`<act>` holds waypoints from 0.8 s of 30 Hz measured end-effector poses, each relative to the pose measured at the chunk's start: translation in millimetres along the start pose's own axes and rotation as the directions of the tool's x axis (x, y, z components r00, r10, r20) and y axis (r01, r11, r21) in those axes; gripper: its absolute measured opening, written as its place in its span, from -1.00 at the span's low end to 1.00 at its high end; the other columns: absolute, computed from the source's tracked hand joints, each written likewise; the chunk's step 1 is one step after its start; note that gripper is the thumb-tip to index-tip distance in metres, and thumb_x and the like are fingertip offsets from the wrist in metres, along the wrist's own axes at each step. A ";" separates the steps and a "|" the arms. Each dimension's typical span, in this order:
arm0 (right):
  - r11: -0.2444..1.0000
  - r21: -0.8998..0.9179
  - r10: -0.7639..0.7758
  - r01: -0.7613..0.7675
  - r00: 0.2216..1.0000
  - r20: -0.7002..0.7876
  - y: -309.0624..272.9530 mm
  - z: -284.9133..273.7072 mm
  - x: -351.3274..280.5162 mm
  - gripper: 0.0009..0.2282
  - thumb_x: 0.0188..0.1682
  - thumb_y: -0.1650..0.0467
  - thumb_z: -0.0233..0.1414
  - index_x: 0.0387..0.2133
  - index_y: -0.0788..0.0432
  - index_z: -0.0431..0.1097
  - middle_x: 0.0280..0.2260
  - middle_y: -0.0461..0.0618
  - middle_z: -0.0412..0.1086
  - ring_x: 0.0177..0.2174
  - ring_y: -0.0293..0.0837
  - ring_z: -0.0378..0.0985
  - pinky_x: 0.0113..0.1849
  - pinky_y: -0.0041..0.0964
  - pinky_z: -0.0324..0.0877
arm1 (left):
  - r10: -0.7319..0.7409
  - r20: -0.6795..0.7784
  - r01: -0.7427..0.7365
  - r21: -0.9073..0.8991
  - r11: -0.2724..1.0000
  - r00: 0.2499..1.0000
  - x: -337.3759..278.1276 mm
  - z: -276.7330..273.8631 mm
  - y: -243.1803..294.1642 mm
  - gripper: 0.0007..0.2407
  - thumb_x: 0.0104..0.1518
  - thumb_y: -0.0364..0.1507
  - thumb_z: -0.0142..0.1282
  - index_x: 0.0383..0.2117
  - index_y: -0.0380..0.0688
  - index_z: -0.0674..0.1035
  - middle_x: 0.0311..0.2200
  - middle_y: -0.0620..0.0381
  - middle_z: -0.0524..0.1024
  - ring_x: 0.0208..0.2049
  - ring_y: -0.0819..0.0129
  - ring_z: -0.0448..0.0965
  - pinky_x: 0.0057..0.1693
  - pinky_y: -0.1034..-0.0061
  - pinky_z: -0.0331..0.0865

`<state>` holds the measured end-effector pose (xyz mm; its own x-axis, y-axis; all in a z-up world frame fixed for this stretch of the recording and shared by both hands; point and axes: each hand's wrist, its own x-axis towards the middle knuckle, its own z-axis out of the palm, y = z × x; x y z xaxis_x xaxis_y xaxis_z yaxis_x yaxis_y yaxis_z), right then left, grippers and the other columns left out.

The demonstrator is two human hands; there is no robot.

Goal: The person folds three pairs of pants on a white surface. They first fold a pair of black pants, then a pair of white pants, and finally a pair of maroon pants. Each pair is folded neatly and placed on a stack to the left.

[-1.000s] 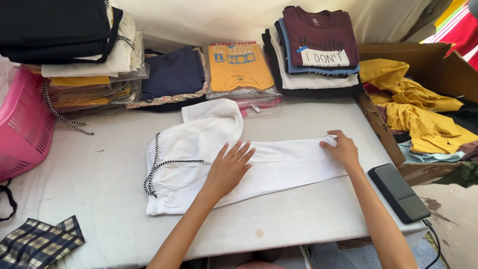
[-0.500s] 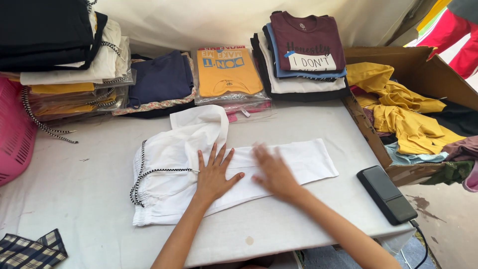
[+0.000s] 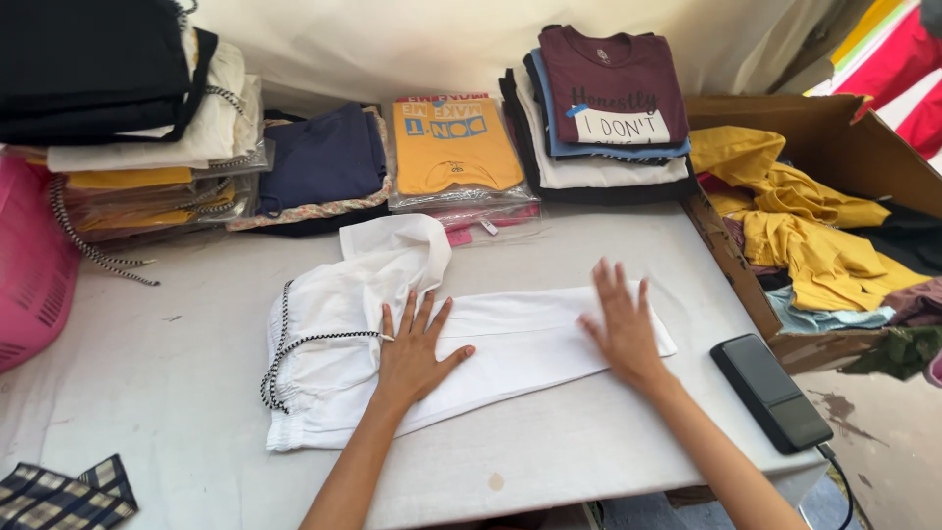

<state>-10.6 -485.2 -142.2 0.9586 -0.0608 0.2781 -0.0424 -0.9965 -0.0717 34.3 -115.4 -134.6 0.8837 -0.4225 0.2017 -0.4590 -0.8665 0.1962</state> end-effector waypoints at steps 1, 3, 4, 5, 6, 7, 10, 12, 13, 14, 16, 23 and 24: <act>0.994 -0.010 -0.104 0.105 0.991 0.082 -0.9 2.8 -4.3 -0.29 0.10 -0.05 -0.47 0.43 0.08 -0.28 0.45 -0.04 -0.30 0.40 -0.06 -0.39 0.30 0.19 -0.42 | 0.023 -0.014 -0.023 -0.005 1.000 1.000 -0.1 -2.0 2.6 -0.25 0.06 0.27 -0.21 0.35 0.19 0.23 0.41 0.07 0.02 0.45 0.11 -0.24 0.40 -0.11 -0.55; 0.979 0.004 -0.200 0.202 0.965 0.167 -4.6 5.5 -5.0 -0.27 0.08 -0.09 -0.47 0.41 0.08 -0.29 0.44 -0.02 -0.32 0.39 -0.02 -0.43 0.29 0.13 -0.39 | 0.050 -0.014 -0.049 0.003 0.999 0.999 -4.3 -10.3 1.7 -0.30 0.10 0.23 -0.20 0.34 0.19 0.25 0.40 0.07 0.03 0.44 0.08 -0.19 0.39 -0.14 -0.50; 0.978 -0.037 -0.190 0.207 0.945 0.265 -4.9 2.8 4.7 -0.25 0.07 -0.08 -0.42 0.43 0.09 -0.26 0.44 0.00 -0.28 0.39 0.00 -0.34 0.26 0.14 -0.31 | 0.098 -0.061 -0.100 -0.024 0.995 0.993 -3.7 -16.8 -0.9 -0.37 0.13 0.14 -0.12 0.30 0.16 0.32 0.38 0.06 0.10 0.39 0.08 -0.04 0.37 -0.11 -0.31; 0.974 -0.079 -0.173 0.214 0.917 0.360 -5.1 0.2 14.5 -0.24 0.06 -0.07 -0.37 0.45 0.09 -0.22 0.45 0.03 -0.24 0.39 0.04 -0.24 0.23 0.16 -0.24 | 0.145 -0.109 -0.151 -0.048 0.987 0.983 -3.1 -23.1 -3.5 -0.44 0.16 0.05 -0.03 0.25 0.13 0.39 0.36 0.05 0.17 0.35 0.08 0.11 0.34 -0.08 -0.12; 0.973 -0.081 -0.171 0.214 0.917 0.360 -8.6 -18.1 26.0 -0.24 0.06 -0.07 -0.37 0.45 0.09 -0.22 0.45 0.03 -0.24 0.39 0.04 -0.24 0.23 0.16 -0.24 | 0.146 -0.110 -0.152 -0.050 0.987 0.983 -4.1 -38.4 -2.9 -0.44 0.16 0.05 -0.03 0.25 0.13 0.39 0.36 0.05 0.17 0.35 0.08 0.11 0.34 -0.08 -0.12; 0.985 0.112 -0.159 0.134 0.951 0.265 -12.6 -35.9 38.0 -0.39 0.09 0.00 -0.27 0.30 0.10 0.06 0.31 0.06 0.04 0.26 0.05 0.07 0.18 0.06 0.03 | 0.119 -0.172 -0.141 -0.121 0.983 0.978 -4.8 -53.4 -2.9 -0.53 0.16 -0.07 0.04 0.19 0.11 0.46 0.31 0.09 0.28 0.25 0.15 0.27 0.26 0.03 0.09; 0.923 0.355 -0.161 0.147 0.987 0.008 -51.2 -80.1 79.6 -0.63 0.11 0.13 -0.06 -0.01 0.09 0.46 0.03 0.06 0.43 0.02 0.05 0.45 0.03 -0.06 0.35 | 0.014 -0.380 -0.081 -0.162 0.983 0.925 -19.8 -80.9 -23.3 -0.72 0.21 -0.31 0.13 0.05 0.07 0.58 0.15 0.19 0.49 0.11 0.27 0.50 0.14 0.23 0.36; 0.885 0.400 -0.186 0.240 0.968 -0.168 -88.4 -78.5 116.5 -0.72 0.08 0.19 0.04 -0.19 0.10 0.56 -0.12 0.06 0.53 -0.08 0.05 0.52 -0.07 -0.05 0.41 | -0.047 -0.524 -0.022 -0.124 0.992 0.850 -34.1 -91.9 -43.3 -0.81 0.24 -0.44 0.13 -0.04 0.06 0.62 0.05 0.24 0.58 0.07 0.31 0.56 0.09 0.32 0.43; 0.838 0.482 -0.171 0.255 0.962 -0.212 -106.5 -64.5 137.3 -0.74 0.07 0.20 0.08 -0.23 0.11 0.56 -0.20 0.06 0.55 -0.16 0.03 0.57 -0.14 -0.07 0.44 | -0.144 -0.566 0.069 -0.153 0.986 0.811 -41.3 -95.0 -51.3 -0.82 0.27 -0.43 0.11 -0.04 0.06 0.63 0.04 0.24 0.57 0.07 0.28 0.55 0.13 0.29 0.41; 0.788 0.554 -0.151 0.269 0.956 -0.250 -121.7 -52.0 157.1 -0.75 0.05 0.20 0.12 -0.27 0.13 0.56 -0.28 0.06 0.57 -0.24 0.02 0.61 -0.20 -0.08 0.48 | -0.239 -0.603 0.153 -0.192 0.969 0.761 -47.3 -96.0 -56.9 -0.84 0.31 -0.43 0.10 -0.05 0.06 0.65 0.03 0.23 0.56 0.08 0.25 0.55 0.17 0.27 0.39; 0.793 0.542 -0.166 0.278 0.955 -0.247 -171.2 -30.4 174.3 -0.73 0.01 0.19 0.20 -0.24 0.14 0.57 -0.28 0.10 0.56 -0.25 0.07 0.59 -0.23 -0.06 0.45 | -0.321 -0.625 0.264 -0.185 0.947 0.712 -59.5 -93.8 -65.7 -0.81 0.25 -0.41 0.14 -0.05 0.06 0.64 0.04 0.18 0.54 0.08 0.15 0.53 0.14 0.26 0.36; 0.637 0.737 -0.009 0.224 0.959 -0.284 -208.2 48.8 203.1 -0.68 -0.15 0.21 0.26 -0.28 0.19 0.59 -0.37 0.06 0.57 -0.37 -0.08 0.61 -0.27 -0.22 0.47 | -0.713 -0.194 0.518 -0.565 0.643 0.673 -81.5 -71.5 -125.9 -0.26 0.10 -0.18 0.26 0.35 -0.11 0.07 0.14 -0.13 0.39 0.07 -0.07 0.47 0.13 0.15 0.36; 0.632 0.742 -0.005 0.223 0.959 -0.284 -192.4 28.4 189.6 -0.68 -0.15 0.21 0.26 -0.28 0.19 0.59 -0.37 0.06 0.57 -0.37 -0.08 0.61 -0.27 -0.22 0.47 | -0.711 -0.197 0.519 -0.559 0.647 0.675 -83.1 -71.8 -129.4 -0.26 0.10 -0.18 0.26 0.35 -0.11 0.07 0.14 -0.13 0.39 0.07 -0.07 0.47 0.13 0.15 0.36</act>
<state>187.3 -303.5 -102.9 0.8391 -0.0698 0.5394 0.3960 -0.6016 -0.6938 13.6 50.9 -107.9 0.9046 0.3838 0.1857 0.1100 -0.6309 0.7680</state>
